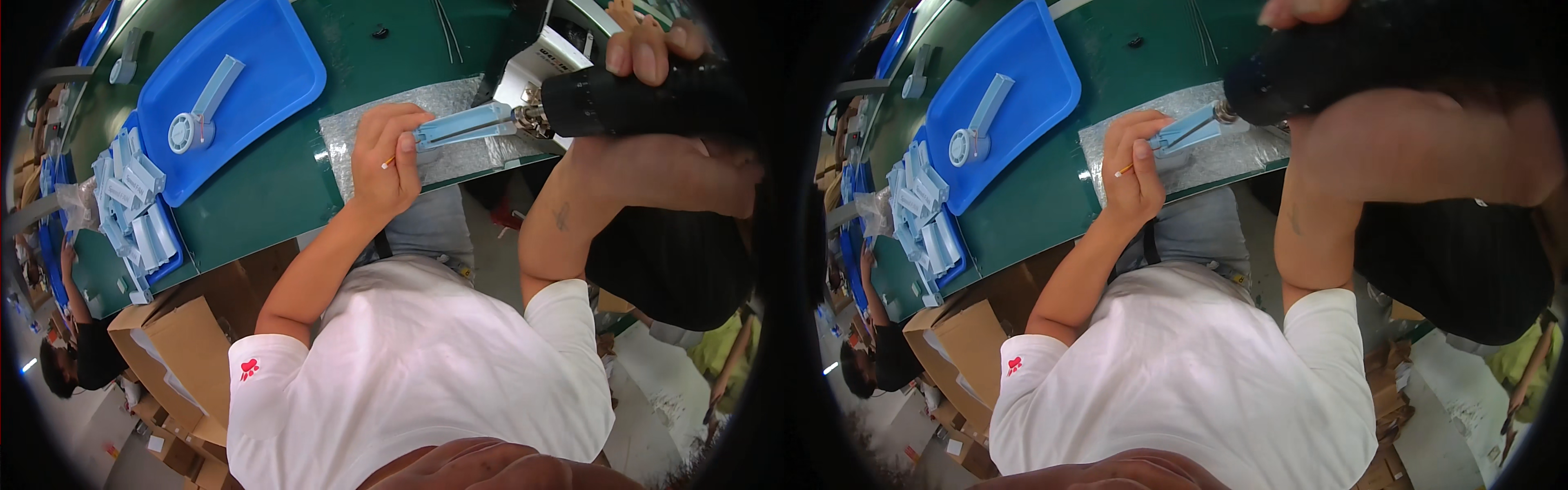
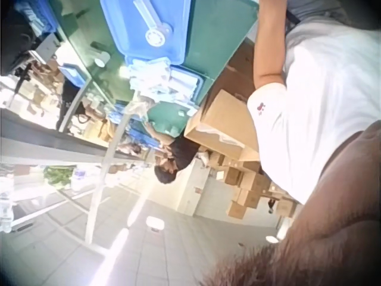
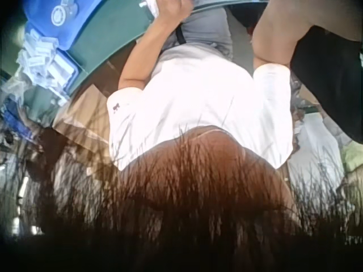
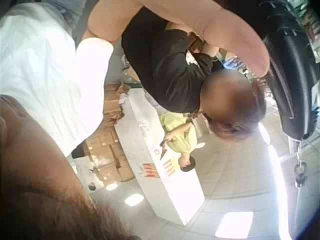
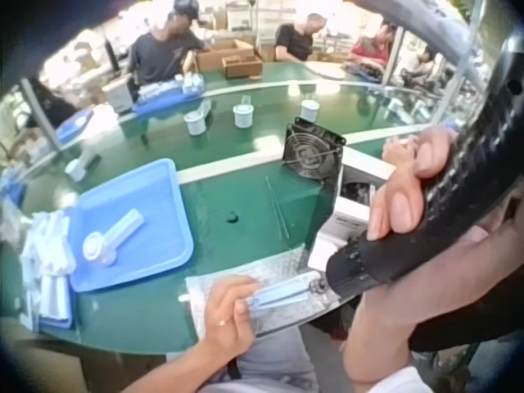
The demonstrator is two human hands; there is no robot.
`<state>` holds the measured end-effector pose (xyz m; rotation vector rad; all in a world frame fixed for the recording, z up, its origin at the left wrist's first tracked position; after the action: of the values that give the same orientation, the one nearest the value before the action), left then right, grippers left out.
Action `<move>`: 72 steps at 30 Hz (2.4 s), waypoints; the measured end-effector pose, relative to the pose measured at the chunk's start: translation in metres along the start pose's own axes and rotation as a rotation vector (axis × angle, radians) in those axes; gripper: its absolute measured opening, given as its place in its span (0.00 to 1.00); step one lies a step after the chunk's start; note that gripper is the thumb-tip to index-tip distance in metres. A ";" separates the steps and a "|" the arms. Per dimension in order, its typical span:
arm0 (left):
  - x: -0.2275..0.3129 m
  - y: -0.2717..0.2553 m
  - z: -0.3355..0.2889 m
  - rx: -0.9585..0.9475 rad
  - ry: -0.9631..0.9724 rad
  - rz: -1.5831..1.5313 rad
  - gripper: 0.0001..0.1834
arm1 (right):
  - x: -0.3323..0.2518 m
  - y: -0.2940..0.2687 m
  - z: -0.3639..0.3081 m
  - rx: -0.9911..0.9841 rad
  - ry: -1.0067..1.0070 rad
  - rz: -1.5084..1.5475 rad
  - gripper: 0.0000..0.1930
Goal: The person uses a handheld power tool to drive screws into light blue plastic components at a workbench. They repeatedly pick up parts from a blue tray, secure them with the tool, and place the finished items onto the table.
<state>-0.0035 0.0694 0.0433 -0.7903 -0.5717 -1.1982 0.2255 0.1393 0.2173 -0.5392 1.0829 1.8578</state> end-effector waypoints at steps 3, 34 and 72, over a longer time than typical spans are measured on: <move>-0.001 -0.001 -0.001 0.001 -0.003 0.002 0.12 | 0.007 -0.008 -0.001 -0.022 0.028 -0.013 0.38; 0.001 0.003 -0.002 -0.014 -0.025 0.023 0.13 | -0.063 -0.036 0.016 -0.063 -0.176 -0.293 0.41; 0.001 0.001 -0.002 -0.067 0.019 0.040 0.15 | 0.002 -0.021 -0.012 0.168 -0.067 -0.193 0.55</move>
<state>-0.0022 0.0677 0.0427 -0.8423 -0.4999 -1.1923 0.2416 0.1342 0.2003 -0.4633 1.0915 1.5903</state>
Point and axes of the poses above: each hand's wrist, its own z-axis towards the middle knuckle, its own y-axis out of the palm, x = y × z, the point moved 6 cm from there along z, towards the middle knuckle, and after that the axes turned 6 degrees about -z, right-handed, at the moved point
